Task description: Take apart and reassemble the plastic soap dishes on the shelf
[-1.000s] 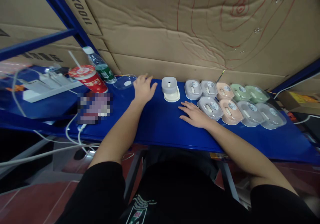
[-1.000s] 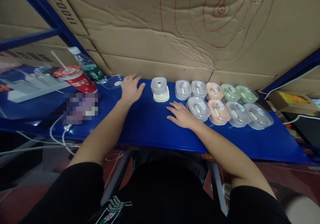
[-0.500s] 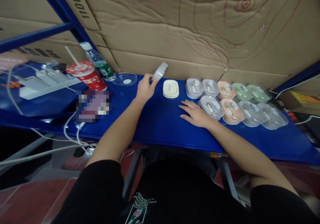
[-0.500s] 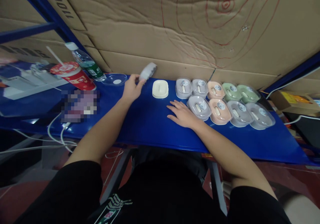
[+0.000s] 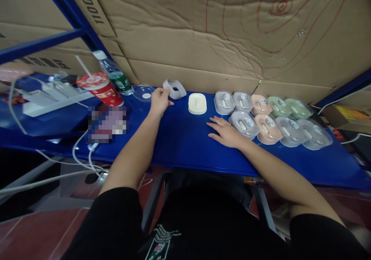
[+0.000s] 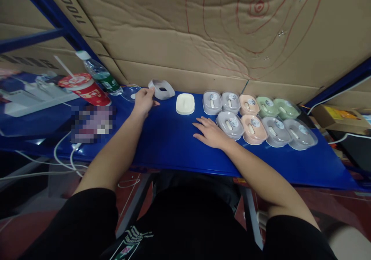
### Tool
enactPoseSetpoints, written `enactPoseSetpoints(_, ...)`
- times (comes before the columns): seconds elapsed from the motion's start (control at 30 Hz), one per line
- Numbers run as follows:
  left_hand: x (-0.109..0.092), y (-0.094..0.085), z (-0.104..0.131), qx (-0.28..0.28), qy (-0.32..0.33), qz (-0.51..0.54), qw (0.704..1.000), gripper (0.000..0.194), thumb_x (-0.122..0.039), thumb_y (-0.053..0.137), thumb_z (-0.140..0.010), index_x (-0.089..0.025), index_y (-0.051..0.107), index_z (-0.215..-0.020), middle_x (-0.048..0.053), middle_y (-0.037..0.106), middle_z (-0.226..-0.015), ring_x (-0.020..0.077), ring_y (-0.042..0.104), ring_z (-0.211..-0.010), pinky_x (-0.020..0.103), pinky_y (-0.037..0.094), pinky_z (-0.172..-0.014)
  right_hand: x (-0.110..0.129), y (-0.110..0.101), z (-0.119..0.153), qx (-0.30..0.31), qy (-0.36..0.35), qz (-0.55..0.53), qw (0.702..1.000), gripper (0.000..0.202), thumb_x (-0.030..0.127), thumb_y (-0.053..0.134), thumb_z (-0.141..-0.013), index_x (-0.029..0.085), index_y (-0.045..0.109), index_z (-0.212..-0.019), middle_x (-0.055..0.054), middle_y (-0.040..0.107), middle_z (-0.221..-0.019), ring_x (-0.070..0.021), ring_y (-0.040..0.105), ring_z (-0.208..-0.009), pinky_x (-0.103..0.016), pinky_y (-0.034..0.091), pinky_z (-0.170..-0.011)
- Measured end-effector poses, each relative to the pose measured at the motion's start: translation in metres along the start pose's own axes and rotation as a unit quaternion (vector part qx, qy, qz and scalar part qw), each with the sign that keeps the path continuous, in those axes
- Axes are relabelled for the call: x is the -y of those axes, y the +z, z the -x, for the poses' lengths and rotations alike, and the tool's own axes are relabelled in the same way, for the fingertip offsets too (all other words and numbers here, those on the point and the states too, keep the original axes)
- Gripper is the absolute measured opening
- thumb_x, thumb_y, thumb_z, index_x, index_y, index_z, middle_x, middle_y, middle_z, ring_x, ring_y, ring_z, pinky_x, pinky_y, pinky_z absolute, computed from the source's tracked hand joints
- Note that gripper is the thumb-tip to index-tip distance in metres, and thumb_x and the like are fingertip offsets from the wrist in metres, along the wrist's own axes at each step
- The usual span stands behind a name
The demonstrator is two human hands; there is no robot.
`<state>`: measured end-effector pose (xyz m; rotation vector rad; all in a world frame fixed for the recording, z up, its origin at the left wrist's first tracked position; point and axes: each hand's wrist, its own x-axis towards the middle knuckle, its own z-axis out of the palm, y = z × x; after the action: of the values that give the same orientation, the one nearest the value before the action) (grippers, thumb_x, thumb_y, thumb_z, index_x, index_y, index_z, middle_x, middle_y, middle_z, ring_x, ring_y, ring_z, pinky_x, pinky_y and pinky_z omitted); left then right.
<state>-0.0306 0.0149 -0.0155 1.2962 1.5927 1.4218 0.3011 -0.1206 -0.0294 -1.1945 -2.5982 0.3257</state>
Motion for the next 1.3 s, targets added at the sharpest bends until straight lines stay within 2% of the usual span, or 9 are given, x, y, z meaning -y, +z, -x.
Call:
enactPoseSetpoints(0.13,0.001,-0.009,-0.003,0.001,0.172,-0.139,0.975,0.026,-0.035,0.062,-0.099,-0.017,0.07,-0.117,0.012,0.076,-0.114,0.0274,0.073,-0.108,0.041,0.058,-0.098,-0.001,0.001,0.001,-0.004,-0.001,-0.002,1.0,0.061,0.056,0.05,-0.109,0.022,0.055,-0.16,-0.017,0.047,-0.17,-0.0405,0.039,-0.161,-0.069,0.034,-0.129)
enactPoseSetpoints(0.23,-0.003,-0.017,-0.003,0.016,0.206,-0.231,0.951,0.03,-0.02,0.056,-0.093,-0.017,0.076,-0.114,0.013,0.075,-0.12,0.0299,0.066,-0.122,0.046,0.048,-0.114,0.0,0.001,0.001,-0.005,-0.001,-0.001,1.0,0.061,0.054,0.05,-0.109,0.021,0.054,-0.16,-0.017,0.047,-0.17,-0.0406,0.038,-0.161,-0.068,0.034,-0.129)
enactPoseSetpoints(0.37,-0.009,-0.028,0.001,0.002,0.179,-0.287,0.941,0.032,-0.019,0.054,-0.091,-0.02,0.081,-0.108,0.013,0.072,-0.122,0.0326,0.064,-0.123,0.049,0.047,-0.116,0.004,-0.002,-0.001,-0.012,0.0,0.006,1.0,0.063,0.05,0.053,-0.108,0.021,0.048,-0.164,-0.018,0.043,-0.172,-0.0413,0.038,-0.161,-0.068,0.036,-0.128)
enactPoseSetpoints(0.53,-0.01,-0.048,0.004,-0.051,0.097,-0.41,0.905,0.038,-0.025,0.062,-0.091,-0.018,0.077,-0.124,0.023,0.063,-0.142,0.0488,0.048,-0.141,0.07,0.035,-0.117,0.011,-0.007,-0.014,-0.002,-0.019,0.033,0.999,0.069,0.047,0.058,-0.105,0.018,0.043,-0.166,-0.019,0.04,-0.174,-0.0416,0.037,-0.161,-0.065,0.036,-0.129)
enactPoseSetpoints(0.7,0.002,-0.055,-0.001,0.0,-0.009,-0.494,0.869,0.045,-0.023,0.068,-0.088,-0.012,0.073,-0.132,0.028,0.064,-0.143,0.0502,0.053,-0.139,0.068,0.038,-0.116,0.018,-0.006,-0.05,-0.011,0.051,0.08,0.995,0.074,0.046,0.061,-0.103,0.016,0.04,-0.167,-0.02,0.036,-0.175,-0.0437,0.034,-0.162,-0.064,0.034,-0.13)
enactPoseSetpoints(0.83,0.008,-0.049,-0.005,-0.01,0.014,-0.463,0.886,0.048,-0.022,0.061,-0.095,-0.018,0.069,-0.141,0.021,0.069,-0.141,0.0409,0.06,-0.135,0.055,0.047,-0.113,0.021,-0.002,-0.091,-0.029,0.144,0.102,0.984,0.065,0.04,0.058,-0.103,0.017,0.048,-0.163,-0.021,0.041,-0.172,-0.0431,0.044,-0.156,-0.062,0.04,-0.125)
enactPoseSetpoints(0.97,0.013,-0.046,-0.01,-0.024,0.032,-0.437,0.899,0.05,-0.028,0.062,-0.096,-0.019,0.067,-0.145,0.018,0.07,-0.139,0.0358,0.062,-0.132,0.047,0.049,-0.113,0.022,0.006,-0.117,-0.056,0.17,0.083,0.98,0.056,0.035,0.053,-0.105,0.017,0.054,-0.158,-0.019,0.048,-0.168,-0.0409,0.057,-0.144,-0.059,0.048,-0.119)
enactPoseSetpoints(1.13,0.02,-0.046,-0.013,-0.066,0.016,-0.423,0.904,0.045,-0.052,0.07,-0.091,-0.016,0.081,-0.116,0.026,0.065,-0.142,0.0491,0.05,-0.14,0.069,0.033,-0.12,0.018,0.017,-0.117,-0.106,0.142,0.053,0.983,0.046,0.032,0.053,-0.104,0.018,0.064,-0.146,-0.017,0.053,-0.163,-0.0379,0.06,-0.141,-0.056,0.05,-0.119)
enactPoseSetpoints(1.3,0.014,-0.039,-0.006,-0.101,0.101,-0.367,0.919,0.048,-0.058,0.059,-0.096,-0.021,0.079,-0.12,0.023,0.066,-0.142,0.0486,0.047,-0.142,0.075,0.015,-0.124,0.013,0.022,-0.116,-0.107,0.113,0.024,0.988,0.041,0.023,0.049,-0.104,0.015,0.069,-0.14,-0.018,0.054,-0.158,-0.0317,0.061,-0.14,-0.047,0.052,-0.12)
